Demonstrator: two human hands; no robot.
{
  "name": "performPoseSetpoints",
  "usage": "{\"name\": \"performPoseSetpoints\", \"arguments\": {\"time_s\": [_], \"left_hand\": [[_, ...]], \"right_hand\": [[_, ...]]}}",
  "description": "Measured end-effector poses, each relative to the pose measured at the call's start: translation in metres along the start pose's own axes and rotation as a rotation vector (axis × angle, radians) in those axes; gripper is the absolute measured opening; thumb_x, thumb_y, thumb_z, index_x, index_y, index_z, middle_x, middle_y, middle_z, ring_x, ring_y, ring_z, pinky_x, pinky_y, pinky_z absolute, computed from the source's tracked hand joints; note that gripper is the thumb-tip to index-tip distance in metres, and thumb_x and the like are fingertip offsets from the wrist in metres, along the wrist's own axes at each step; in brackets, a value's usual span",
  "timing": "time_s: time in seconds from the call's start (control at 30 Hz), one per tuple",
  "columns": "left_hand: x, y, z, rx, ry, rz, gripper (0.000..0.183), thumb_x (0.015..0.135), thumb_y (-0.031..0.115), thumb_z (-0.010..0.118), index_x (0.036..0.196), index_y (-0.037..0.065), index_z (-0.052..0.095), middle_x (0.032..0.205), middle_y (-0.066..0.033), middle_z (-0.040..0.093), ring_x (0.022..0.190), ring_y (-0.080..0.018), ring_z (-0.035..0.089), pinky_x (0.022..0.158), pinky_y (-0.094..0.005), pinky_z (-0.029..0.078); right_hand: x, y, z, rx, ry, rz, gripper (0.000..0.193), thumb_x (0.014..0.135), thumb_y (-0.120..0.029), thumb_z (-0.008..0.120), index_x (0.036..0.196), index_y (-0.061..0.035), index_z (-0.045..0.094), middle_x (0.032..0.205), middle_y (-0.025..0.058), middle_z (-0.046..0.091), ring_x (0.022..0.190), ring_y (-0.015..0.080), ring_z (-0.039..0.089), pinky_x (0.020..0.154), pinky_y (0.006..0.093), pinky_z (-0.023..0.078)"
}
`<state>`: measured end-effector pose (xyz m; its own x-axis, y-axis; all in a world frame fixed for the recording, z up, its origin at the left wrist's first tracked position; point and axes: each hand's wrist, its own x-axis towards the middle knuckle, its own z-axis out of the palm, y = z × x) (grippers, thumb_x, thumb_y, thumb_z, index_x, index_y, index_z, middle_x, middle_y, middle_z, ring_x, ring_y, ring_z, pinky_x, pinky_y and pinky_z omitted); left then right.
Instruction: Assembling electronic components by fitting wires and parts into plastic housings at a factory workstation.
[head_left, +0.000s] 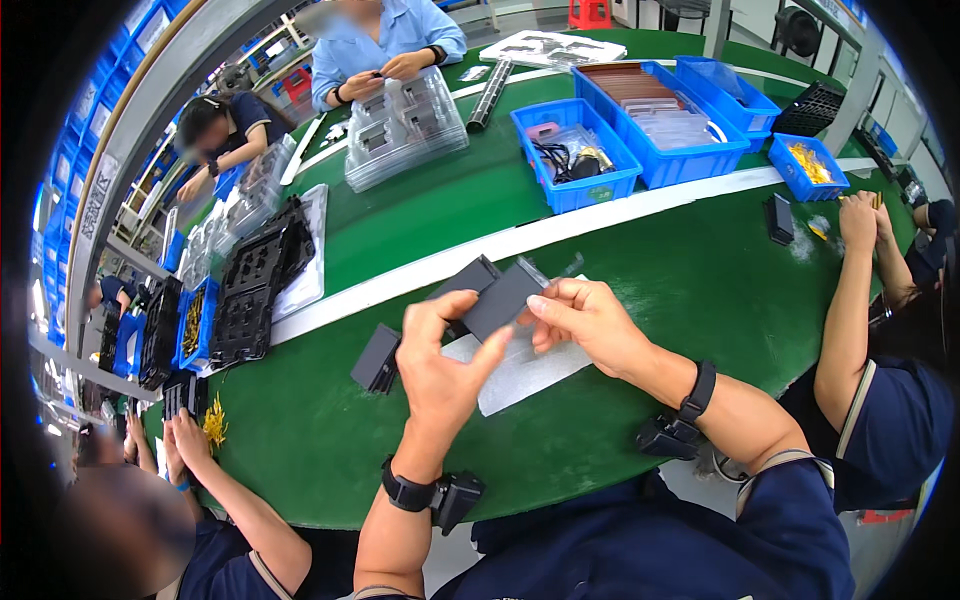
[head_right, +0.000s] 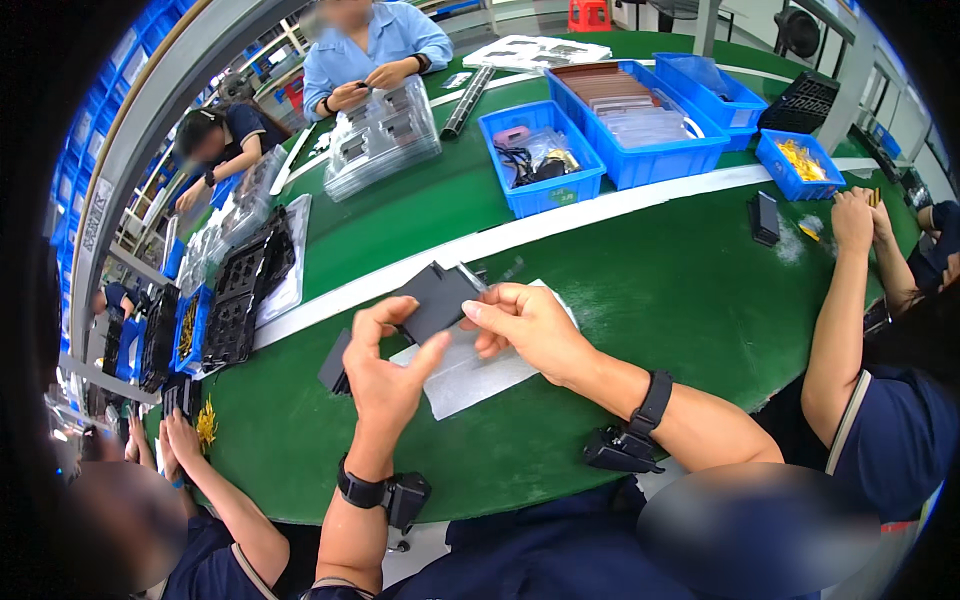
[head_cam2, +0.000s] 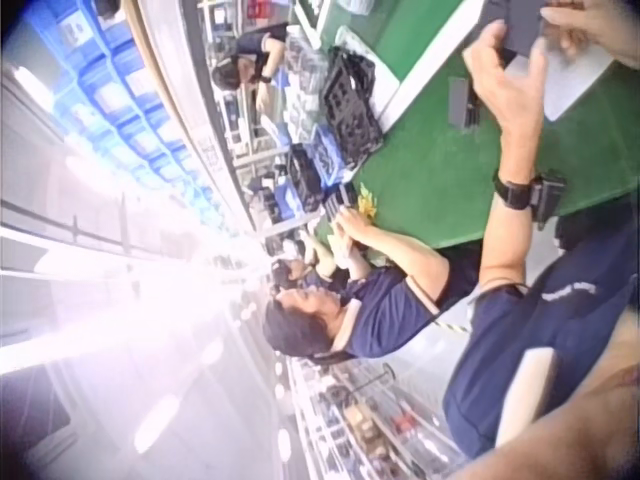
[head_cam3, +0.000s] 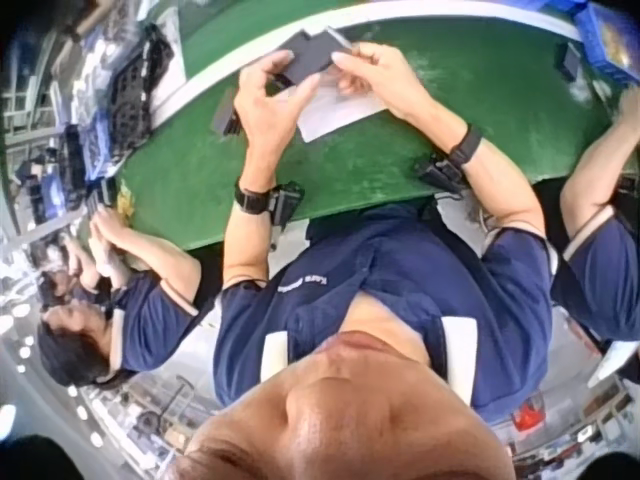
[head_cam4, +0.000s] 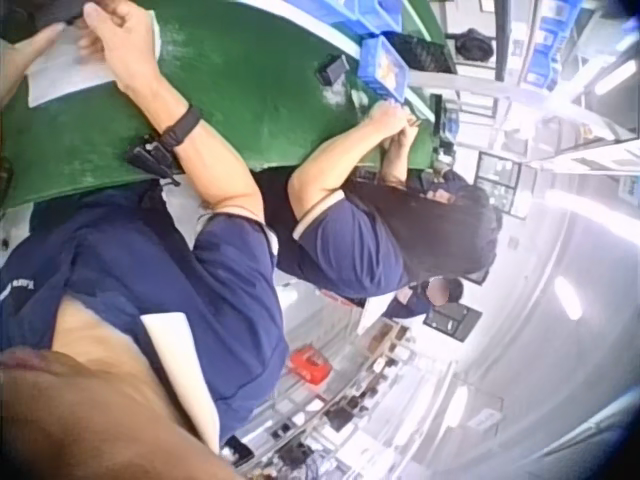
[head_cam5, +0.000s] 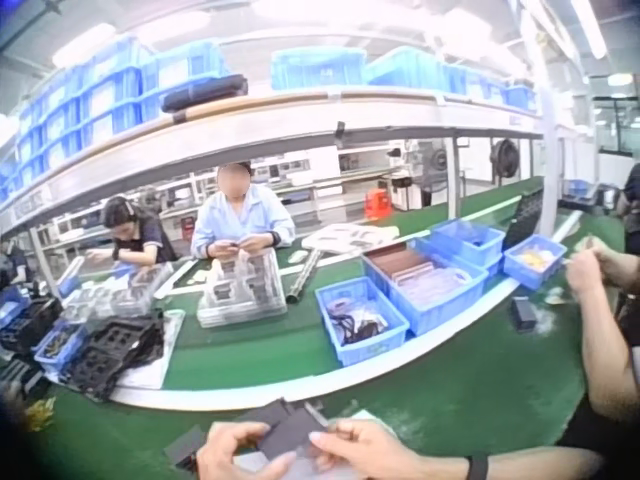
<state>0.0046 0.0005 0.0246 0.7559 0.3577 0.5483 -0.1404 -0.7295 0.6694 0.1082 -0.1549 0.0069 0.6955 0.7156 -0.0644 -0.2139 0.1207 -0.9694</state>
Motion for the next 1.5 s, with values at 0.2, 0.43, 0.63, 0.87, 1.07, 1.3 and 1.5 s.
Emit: {"name": "performPoseSetpoints", "arguments": {"time_s": [0.2, 0.43, 0.63, 0.87, 1.07, 1.3, 1.5], "left_hand": [[-0.007, 0.005, 0.014, -0.606, -0.182, -0.374, 0.036, 0.076, 0.008, 0.073, 0.106, 0.0, 0.056, 0.095, -0.0045, 0.061, 0.083, -0.0083, 0.055, 0.072, -0.0215, 0.044], [-0.009, -0.004, 0.016, -0.79, -0.289, -0.625, 0.019, 0.083, 0.006, 0.065, 0.1, 0.0, 0.06, 0.089, -0.0047, 0.063, 0.078, -0.0076, 0.059, 0.064, -0.022, 0.052], [-0.011, -0.01, 0.017, -0.846, -0.288, -0.614, 0.018, 0.084, 0.005, 0.063, 0.1, -0.002, 0.061, 0.089, -0.0069, 0.064, 0.078, -0.0103, 0.061, 0.068, -0.0256, 0.055], [-0.007, -0.013, 0.013, -1.04, -0.276, -0.718, 0.021, 0.087, 0.005, 0.057, 0.104, -0.005, 0.061, 0.095, -0.0121, 0.064, 0.081, -0.0149, 0.064, 0.07, -0.0286, 0.057], [-0.007, -0.002, 0.017, -0.83, -0.25, -0.666, 0.021, 0.086, 0.005, 0.058, 0.104, -0.005, 0.061, 0.094, -0.0113, 0.065, 0.079, -0.0145, 0.064, 0.07, -0.0284, 0.057], [-0.011, 0.002, 0.015, -0.748, -0.256, -0.603, 0.02, 0.085, 0.004, 0.06, 0.103, -0.006, 0.062, 0.097, -0.0126, 0.065, 0.082, -0.015, 0.064, 0.071, -0.0265, 0.057], [-0.014, -0.003, 0.019, -0.874, -0.28, -0.573, 0.021, 0.084, 0.002, 0.062, 0.104, -0.005, 0.062, 0.098, -0.0123, 0.065, 0.086, -0.015, 0.063, 0.074, -0.0273, 0.056]], "right_hand": [[0.002, 0.007, -0.008, -0.247, -0.1, -0.086, 0.022, 0.087, -0.014, 0.061, 0.072, -0.0004, 0.051, 0.065, 0.0007, 0.054, 0.059, 0.0075, 0.055, 0.056, 0.0225, 0.047], [-0.002, -0.002, -0.003, -0.383, 0.017, -0.271, 0.009, 0.081, -0.006, 0.064, 0.084, 0.0024, 0.061, 0.065, 0.0066, 0.056, 0.054, 0.0066, 0.048, 0.049, 0.0251, 0.04], [-0.004, -0.014, -0.005, -0.77, -0.031, -0.559, 0.012, 0.077, 0.001, 0.062, 0.089, 0.002, 0.063, 0.074, 0.011, 0.062, 0.063, 0.0194, 0.06, 0.056, 0.0289, 0.048], [-0.001, -0.009, -0.008, -0.944, -0.009, -0.873, 0.016, 0.071, 0.005, 0.06, 0.086, 0.0, 0.065, 0.083, 0.0138, 0.064, 0.072, 0.0296, 0.063, 0.063, 0.037, 0.052], [-0.007, -0.023, -0.011, -0.744, 0.037, -0.469, 0.012, 0.079, -0.005, 0.059, 0.087, 0.0005, 0.066, 0.074, 0.0156, 0.064, 0.063, 0.0293, 0.062, 0.057, 0.0352, 0.049], [-0.007, -0.03, -0.009, -0.796, -0.029, -0.491, 0.011, 0.078, -0.01, 0.062, 0.08, 0.0011, 0.065, 0.071, 0.016, 0.063, 0.061, 0.0308, 0.06, 0.056, 0.036, 0.047], [-0.007, -0.025, -0.009, -0.903, -0.062, -0.627, 0.007, 0.077, -0.007, 0.062, 0.077, -0.0005, 0.06, 0.072, 0.013, 0.06, 0.065, 0.0313, 0.059, 0.059, 0.0385, 0.047]]}}
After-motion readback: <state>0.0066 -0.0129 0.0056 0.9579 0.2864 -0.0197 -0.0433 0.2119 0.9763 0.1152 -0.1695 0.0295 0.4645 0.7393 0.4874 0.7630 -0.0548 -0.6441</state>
